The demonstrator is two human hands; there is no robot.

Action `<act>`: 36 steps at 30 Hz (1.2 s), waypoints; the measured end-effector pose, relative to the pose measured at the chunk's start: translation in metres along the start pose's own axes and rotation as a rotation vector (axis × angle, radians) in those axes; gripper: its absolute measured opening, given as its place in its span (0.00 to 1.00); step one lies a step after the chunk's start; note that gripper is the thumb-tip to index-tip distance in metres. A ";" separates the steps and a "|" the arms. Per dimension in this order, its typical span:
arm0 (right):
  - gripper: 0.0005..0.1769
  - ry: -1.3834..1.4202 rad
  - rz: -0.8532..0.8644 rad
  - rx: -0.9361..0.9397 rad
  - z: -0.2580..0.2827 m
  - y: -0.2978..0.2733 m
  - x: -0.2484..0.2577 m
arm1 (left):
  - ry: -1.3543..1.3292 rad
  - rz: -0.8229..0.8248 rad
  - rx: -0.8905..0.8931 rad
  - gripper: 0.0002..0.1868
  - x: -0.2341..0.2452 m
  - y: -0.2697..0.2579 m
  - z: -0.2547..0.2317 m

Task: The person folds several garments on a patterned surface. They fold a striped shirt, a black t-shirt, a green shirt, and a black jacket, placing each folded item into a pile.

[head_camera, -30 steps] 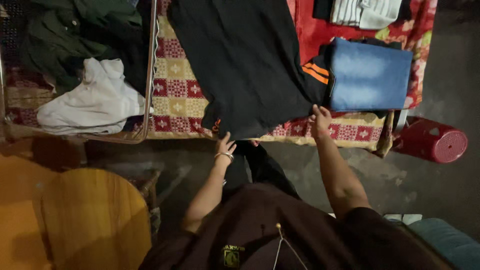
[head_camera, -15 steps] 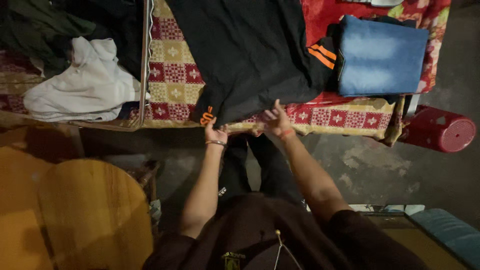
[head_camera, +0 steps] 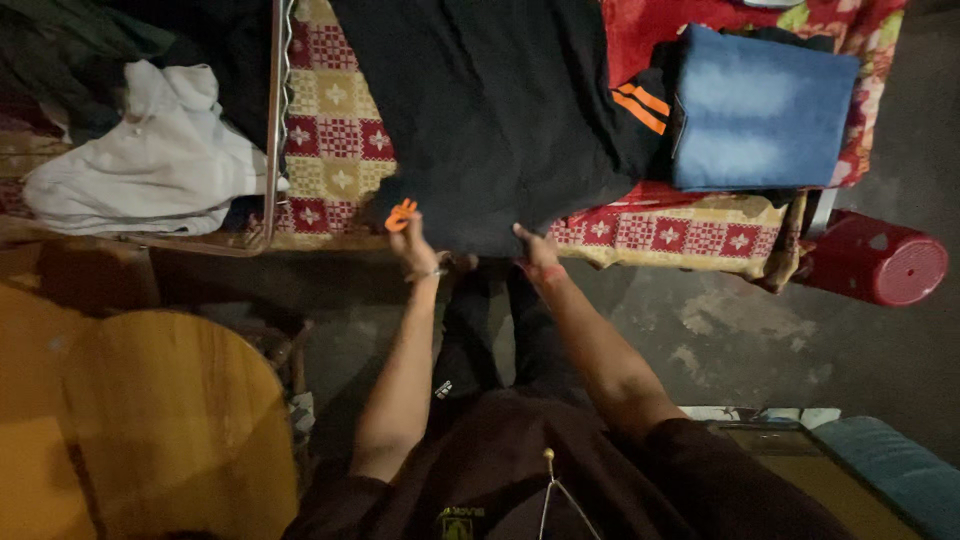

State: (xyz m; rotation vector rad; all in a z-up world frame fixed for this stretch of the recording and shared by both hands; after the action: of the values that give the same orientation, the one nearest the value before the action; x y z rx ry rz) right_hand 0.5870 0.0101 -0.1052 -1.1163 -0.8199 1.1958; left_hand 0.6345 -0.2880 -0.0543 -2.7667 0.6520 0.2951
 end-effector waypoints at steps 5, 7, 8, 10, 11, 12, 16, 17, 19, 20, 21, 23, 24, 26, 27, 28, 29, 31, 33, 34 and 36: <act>0.37 0.022 -0.051 0.121 -0.011 0.009 0.018 | 1.073 1.091 -0.261 0.19 -0.163 -0.068 0.001; 0.34 -0.149 -0.258 0.311 -0.002 0.004 0.034 | 1.328 1.374 -0.150 0.27 -0.179 -0.091 0.018; 0.33 -0.328 -0.434 0.511 0.016 -0.010 0.043 | 1.316 1.343 -0.113 0.25 -0.184 -0.091 0.015; 0.31 -0.506 -0.603 0.802 0.037 -0.036 0.046 | 1.288 1.282 -0.043 0.23 -0.187 -0.090 0.012; 0.28 -0.503 -0.594 0.892 0.043 -0.044 0.045 | 1.221 1.216 -0.100 0.21 -0.190 -0.086 0.004; 0.25 -0.498 -0.580 0.980 0.046 -0.053 0.041 | 1.158 1.147 -0.153 0.19 -0.188 -0.078 -0.007; 0.13 -0.237 -0.137 0.555 0.028 -0.011 0.013 | 1.429 0.979 -0.046 0.11 -0.159 -0.018 -0.016; 0.11 -0.175 -0.078 0.435 0.023 0.001 0.004 | 1.477 0.934 -0.043 0.12 -0.158 0.008 -0.022; 0.13 -0.062 -0.004 0.251 0.011 0.018 -0.011 | 1.517 0.804 -0.124 0.14 -0.164 0.067 -0.040; 0.16 -0.006 0.012 0.190 0.010 0.024 -0.014 | 1.527 0.736 -0.170 0.16 -0.170 0.098 -0.049; 0.20 0.051 0.028 0.129 0.008 0.028 -0.017 | 1.567 0.719 -0.213 0.17 -0.172 0.127 -0.057; 0.25 0.009 0.050 0.067 0.005 0.030 -0.019 | 1.650 0.756 -0.367 0.18 -0.189 0.184 -0.069; 0.27 -0.006 0.064 0.040 0.003 0.029 -0.023 | 1.690 0.765 -0.385 0.25 -0.196 0.211 -0.070; 0.23 0.107 0.090 0.074 0.008 0.024 -0.029 | 1.785 0.781 -0.435 0.32 -0.216 0.265 -0.065; 0.22 0.164 0.105 0.093 0.013 0.025 -0.038 | 1.841 0.788 -0.467 0.32 -0.230 0.293 -0.058; 0.16 0.164 0.040 0.110 0.010 0.023 -0.039 | 1.902 0.806 -0.497 0.31 -0.239 0.317 -0.048; 0.12 0.164 -0.026 0.125 0.007 0.021 -0.039 | 1.933 0.791 -0.645 0.27 -0.250 0.337 -0.042; 0.14 0.225 -0.088 0.223 0.016 0.018 -0.042 | 1.955 0.751 -0.956 0.18 -0.277 0.359 -0.023; 0.22 0.327 -0.081 0.373 0.019 0.007 -0.053 | 2.008 0.807 -0.967 0.19 -0.279 0.377 0.008; 0.22 0.299 -0.105 0.416 0.022 0.003 -0.058 | 2.035 0.815 -0.976 0.19 -0.285 0.389 0.014; 0.22 0.236 -0.162 0.499 0.028 -0.011 -0.058 | 2.186 0.917 -0.931 0.16 -0.289 0.399 0.035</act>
State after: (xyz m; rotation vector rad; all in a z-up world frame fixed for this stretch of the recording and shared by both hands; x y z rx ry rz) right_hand 0.5520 -0.0400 -0.0835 -0.7449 -0.3898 1.0332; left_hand 0.1921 -0.5027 -0.1024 -1.6553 2.3452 -3.0954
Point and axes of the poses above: each hand's wrist, its own y-axis towards the middle knuckle, its own x-axis out of the back of the hand, z = x × y, the point moved 9 cm from there along y, towards the middle knuckle, and after that the axes turned 4 degrees about -x, right-handed, at the moved point
